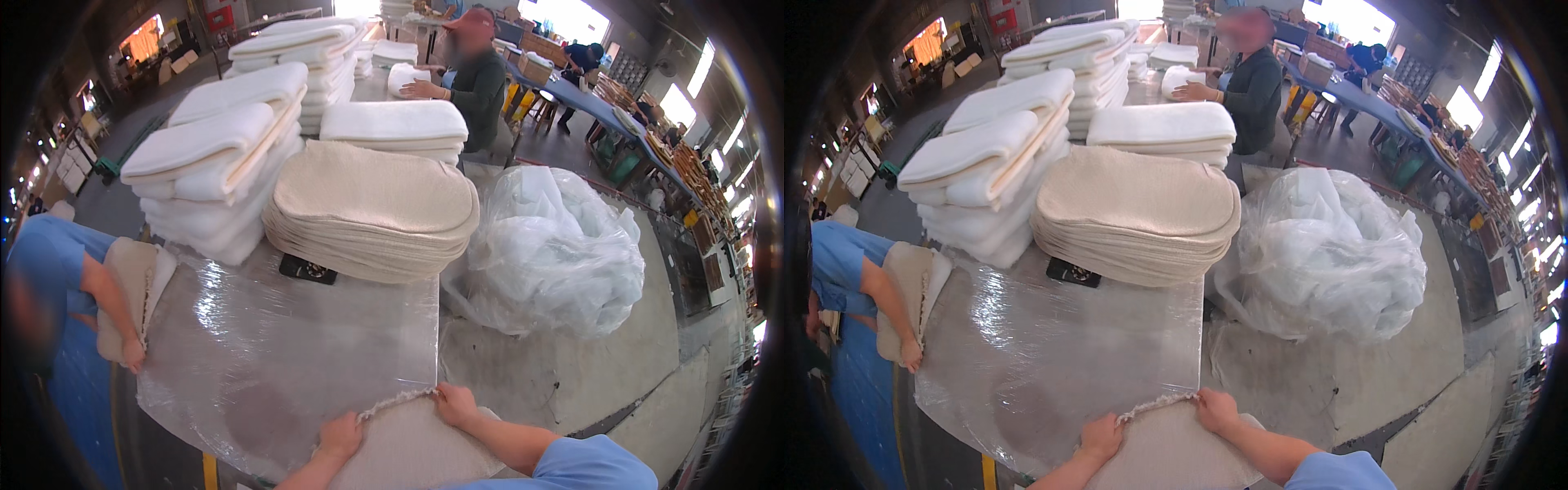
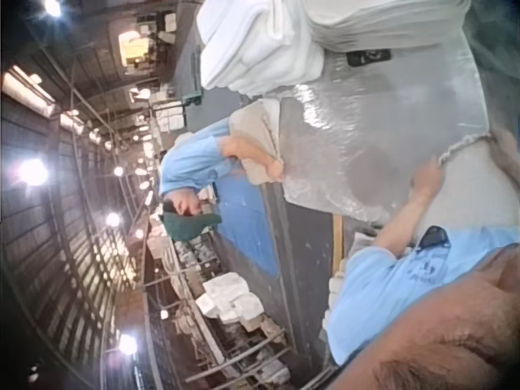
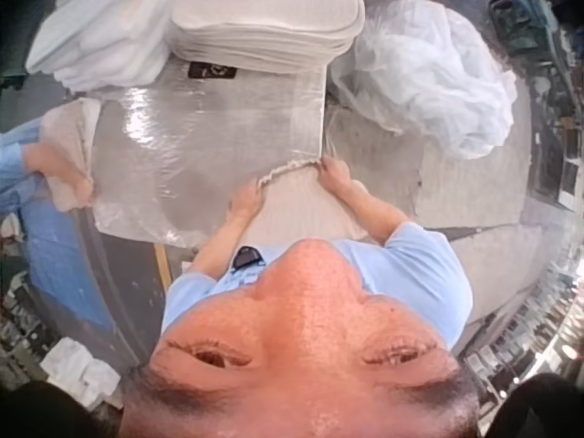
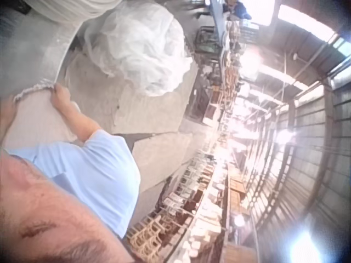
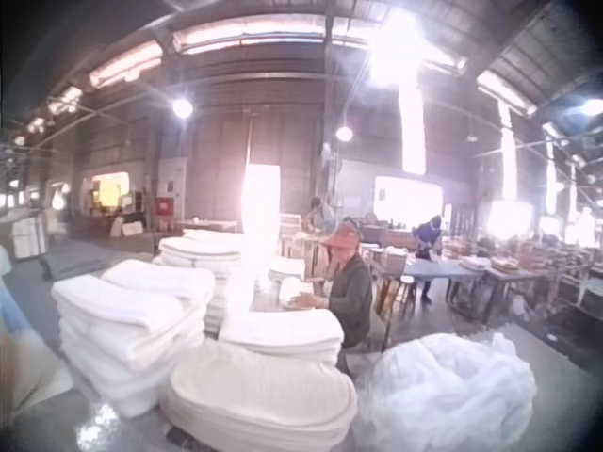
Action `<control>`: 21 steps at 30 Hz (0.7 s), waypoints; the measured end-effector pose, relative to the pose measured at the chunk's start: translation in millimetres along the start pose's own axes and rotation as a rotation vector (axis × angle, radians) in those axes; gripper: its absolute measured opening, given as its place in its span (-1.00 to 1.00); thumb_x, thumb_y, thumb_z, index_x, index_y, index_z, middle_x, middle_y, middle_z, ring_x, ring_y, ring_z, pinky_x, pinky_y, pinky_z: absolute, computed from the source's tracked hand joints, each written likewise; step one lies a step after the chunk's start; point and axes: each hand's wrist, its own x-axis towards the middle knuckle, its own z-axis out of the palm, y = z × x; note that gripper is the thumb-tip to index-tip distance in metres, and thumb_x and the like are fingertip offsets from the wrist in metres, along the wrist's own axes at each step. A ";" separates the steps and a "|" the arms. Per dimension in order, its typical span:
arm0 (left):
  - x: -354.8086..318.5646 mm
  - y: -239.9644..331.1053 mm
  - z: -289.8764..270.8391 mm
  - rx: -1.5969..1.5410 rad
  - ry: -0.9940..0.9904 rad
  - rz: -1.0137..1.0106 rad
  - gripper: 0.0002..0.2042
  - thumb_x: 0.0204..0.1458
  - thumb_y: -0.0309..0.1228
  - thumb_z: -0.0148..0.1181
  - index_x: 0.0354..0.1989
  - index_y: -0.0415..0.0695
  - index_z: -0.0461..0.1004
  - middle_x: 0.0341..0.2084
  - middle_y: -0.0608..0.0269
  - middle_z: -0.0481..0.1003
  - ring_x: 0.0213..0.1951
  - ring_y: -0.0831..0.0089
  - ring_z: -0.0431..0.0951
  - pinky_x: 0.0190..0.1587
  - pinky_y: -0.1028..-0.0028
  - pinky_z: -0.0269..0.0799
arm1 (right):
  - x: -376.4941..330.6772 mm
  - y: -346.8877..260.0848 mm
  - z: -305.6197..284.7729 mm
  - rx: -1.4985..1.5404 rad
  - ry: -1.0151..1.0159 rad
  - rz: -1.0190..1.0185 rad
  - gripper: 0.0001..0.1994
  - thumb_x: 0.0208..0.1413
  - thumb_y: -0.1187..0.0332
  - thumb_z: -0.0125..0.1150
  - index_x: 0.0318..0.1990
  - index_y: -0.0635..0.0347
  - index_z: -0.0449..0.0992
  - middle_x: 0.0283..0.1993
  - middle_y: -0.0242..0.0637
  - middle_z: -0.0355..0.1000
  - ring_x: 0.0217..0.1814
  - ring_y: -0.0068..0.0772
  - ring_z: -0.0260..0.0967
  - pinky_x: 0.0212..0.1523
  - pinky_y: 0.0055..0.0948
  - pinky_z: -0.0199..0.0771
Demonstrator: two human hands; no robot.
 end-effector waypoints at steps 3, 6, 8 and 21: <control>1.9 2.3 1.7 -0.007 -0.001 -0.048 -0.57 0.34 0.03 -0.01 -0.17 -0.12 0.55 -0.32 -0.12 0.64 -0.22 -0.18 0.64 -0.13 -0.07 0.49 | 3.4 1.8 1.5 0.028 0.010 -0.031 -0.73 0.32 0.16 0.13 -0.04 0.08 0.61 -0.18 0.06 0.62 -0.08 0.25 0.57 -0.05 0.15 0.52; 2.3 0.6 2.7 -0.017 0.048 -0.034 -0.55 0.34 0.04 -0.02 -0.18 -0.12 0.57 -0.33 -0.12 0.64 -0.24 -0.18 0.65 -0.15 -0.07 0.50 | 6.1 0.6 -1.4 0.057 0.024 -0.063 -0.74 0.33 0.14 0.13 -0.07 0.09 0.61 -0.20 0.07 0.62 -0.10 0.25 0.57 -0.08 0.16 0.52; 1.9 -0.1 2.3 -0.013 0.069 -0.016 -0.55 0.35 0.04 -0.04 -0.15 -0.12 0.58 -0.32 -0.10 0.65 -0.23 -0.15 0.66 -0.15 -0.06 0.50 | 7.6 -2.3 -3.2 0.050 0.037 -0.075 -0.75 0.30 0.17 0.16 -0.07 0.10 0.61 -0.20 0.06 0.62 -0.11 0.26 0.57 -0.10 0.13 0.52; -3.8 12.5 -10.7 0.071 0.023 -0.025 -0.50 0.39 0.06 -0.12 -0.17 -0.13 0.58 -0.30 -0.07 0.66 -0.20 -0.12 0.66 -0.11 -0.05 0.50 | 1.4 -7.0 -11.2 0.018 0.017 -0.051 -0.73 0.32 0.13 0.18 -0.09 0.14 0.59 -0.18 0.04 0.62 -0.06 0.22 0.57 -0.07 0.08 0.51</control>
